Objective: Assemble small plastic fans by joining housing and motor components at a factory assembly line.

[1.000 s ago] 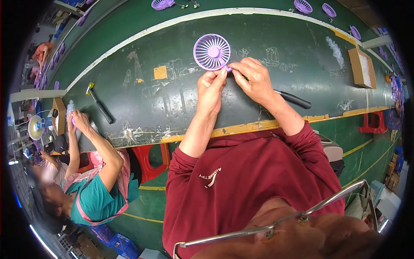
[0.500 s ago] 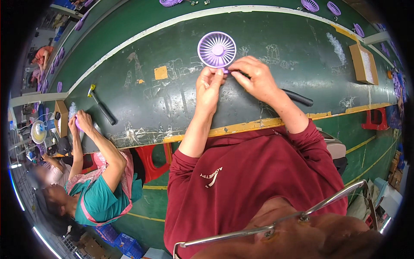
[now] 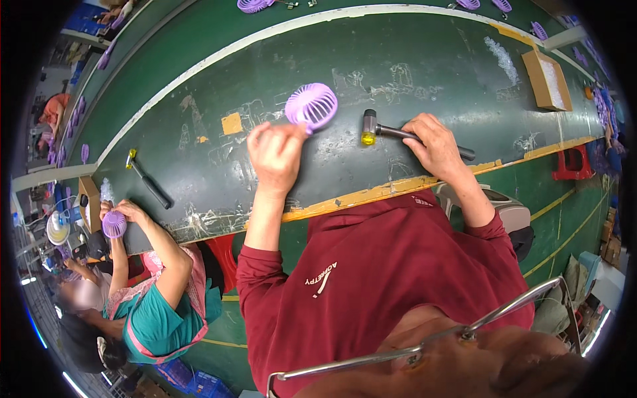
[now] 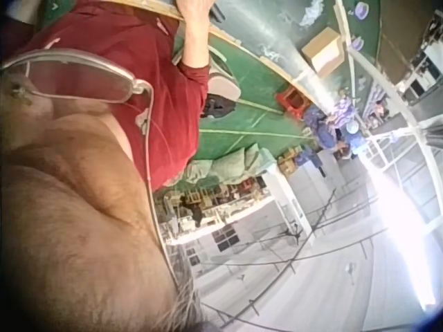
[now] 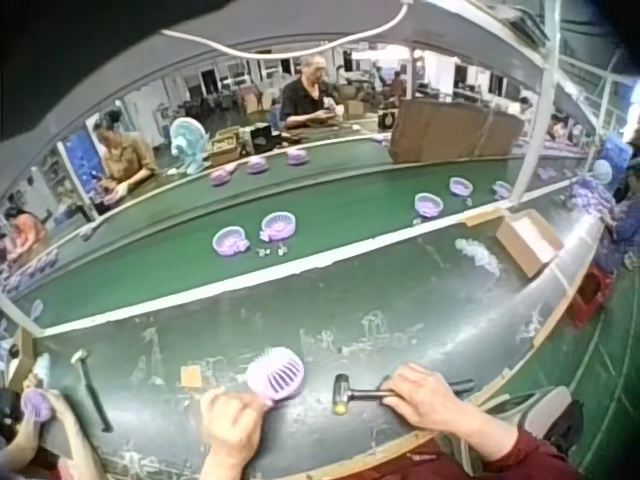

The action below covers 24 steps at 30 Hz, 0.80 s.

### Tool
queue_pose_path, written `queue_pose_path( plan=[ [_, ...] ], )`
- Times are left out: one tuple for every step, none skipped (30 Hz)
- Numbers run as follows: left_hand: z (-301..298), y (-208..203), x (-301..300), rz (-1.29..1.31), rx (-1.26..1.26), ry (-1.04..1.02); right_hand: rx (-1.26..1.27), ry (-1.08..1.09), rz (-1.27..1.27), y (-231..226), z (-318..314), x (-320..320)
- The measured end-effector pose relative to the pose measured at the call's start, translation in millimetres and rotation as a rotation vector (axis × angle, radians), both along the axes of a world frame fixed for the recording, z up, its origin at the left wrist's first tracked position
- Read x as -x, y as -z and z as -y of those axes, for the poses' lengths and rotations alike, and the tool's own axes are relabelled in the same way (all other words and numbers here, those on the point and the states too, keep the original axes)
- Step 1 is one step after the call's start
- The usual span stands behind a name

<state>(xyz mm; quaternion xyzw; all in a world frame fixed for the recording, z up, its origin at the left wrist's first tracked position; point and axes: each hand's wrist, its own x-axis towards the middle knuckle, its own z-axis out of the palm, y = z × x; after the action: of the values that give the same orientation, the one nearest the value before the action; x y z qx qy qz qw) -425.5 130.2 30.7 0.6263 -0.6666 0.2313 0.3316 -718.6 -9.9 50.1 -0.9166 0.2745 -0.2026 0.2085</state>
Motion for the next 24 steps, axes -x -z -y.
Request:
queue_pose_path(
  plan=[
    [-1.8, 1.1, 4.8, 0.02, -0.048, 0.048, -0.074, -0.008, 0.022, -4.4, -4.0, -0.8],
    [-2.9, 4.0, 8.2, 0.026, -0.079, 0.088, -0.152, -0.019, 0.048, -6.5, -7.7, -3.6],
    [-4.3, 7.0, 11.9, 0.031, -0.11, 0.124, -0.154, -0.026, 0.048, -5.7, -8.8, -7.7],
    [-3.6, 9.2, 14.8, 0.008, -0.153, 0.145, -0.189, -0.06, 0.095, -4.4, -9.6, -12.2],
    [-3.0, 11.6, 14.9, 0.011, -0.158, 0.132, -0.225, -0.098, 0.145, -3.3, -11.4, -18.8],
    [-2.4, 14.7, 13.8, 0.002, -0.163, 0.149, -0.23, -0.113, 0.149, -5.7, -14.2, -26.7],
    [-3.0, 16.3, 12.8, -0.007, -0.168, 0.166, -0.232, -0.121, 0.184, -11.8, -17.5, -35.4],
    [-2.4, 16.7, 12.5, -0.024, -0.164, 0.18, -0.235, -0.125, 0.219, -17.3, -19.5, -43.7],
    [-2.5, 17.0, 12.1, -0.021, -0.168, 0.17, -0.239, -0.135, 0.222, -25.5, -22.8, -49.8],
    [-2.9, 17.2, 11.4, -0.026, -0.17, 0.181, -0.226, -0.122, 0.293, -34.9, -27.2, -54.8],
    [0.7, 17.1, 12.3, -0.034, -0.167, 0.209, -0.204, -0.093, 0.361, -40.6, -29.6, -56.4],
    [2.4, 18.1, 13.3, -0.048, -0.156, 0.222, -0.2, -0.081, 0.363, -37.0, -28.9, -59.0],
    [-0.3, 18.6, 12.6, -0.045, -0.154, 0.238, -0.171, -0.129, 0.25, -26.2, -25.8, -62.2],
    [-0.7, 18.6, 12.7, -0.037, -0.179, 0.23, -0.133, -0.155, 0.128, -13.4, -19.6, -60.2],
    [2.5, 19.1, 11.7, -0.03, -0.188, 0.229, -0.123, -0.176, 0.239, 2.9, -14.1, -63.8],
    [2.1, 19.7, 9.7, -0.04, -0.182, 0.235, -0.191, -0.137, 0.135, 7.2, -13.1, -49.5],
    [-0.3, 22.9, 8.9, -0.058, -0.177, 0.223, -0.263, -0.111, 0.026, -0.3, -15.2, -43.2],
    [1.5, 21.4, 11.6, -0.061, -0.165, 0.263, -0.251, -0.072, 0.023, -2.1, -15.1, -35.7],
    [5.7, 18.1, 15.4, -0.07, -0.16, 0.209, -0.244, -0.079, -0.041, -3.2, -14.1, -27.4],
    [11.1, 12.9, 16.6, -0.076, -0.157, 0.142, -0.239, -0.099, -0.101, -4.0, -12.9, -22.8],
    [20.8, 7.3, 19.3, -0.076, -0.148, 0.167, -0.231, -0.074, -0.101, -2.6, -9.8, -15.8],
    [30.5, 0.6, 22.6, -0.069, -0.113, 0.103, -0.24, -0.099, -0.028, 0.3, -5.2, -7.0],
    [35.0, -5.2, 23.3, -0.058, -0.085, 0.026, -0.254, -0.137, 0.052, 2.8, -1.7, -1.3],
    [42.8, -7.6, 23.5, -0.07, -0.059, 0.023, -0.229, -0.072, 0.106, 3.4, 5.1, 5.3]
  ],
)
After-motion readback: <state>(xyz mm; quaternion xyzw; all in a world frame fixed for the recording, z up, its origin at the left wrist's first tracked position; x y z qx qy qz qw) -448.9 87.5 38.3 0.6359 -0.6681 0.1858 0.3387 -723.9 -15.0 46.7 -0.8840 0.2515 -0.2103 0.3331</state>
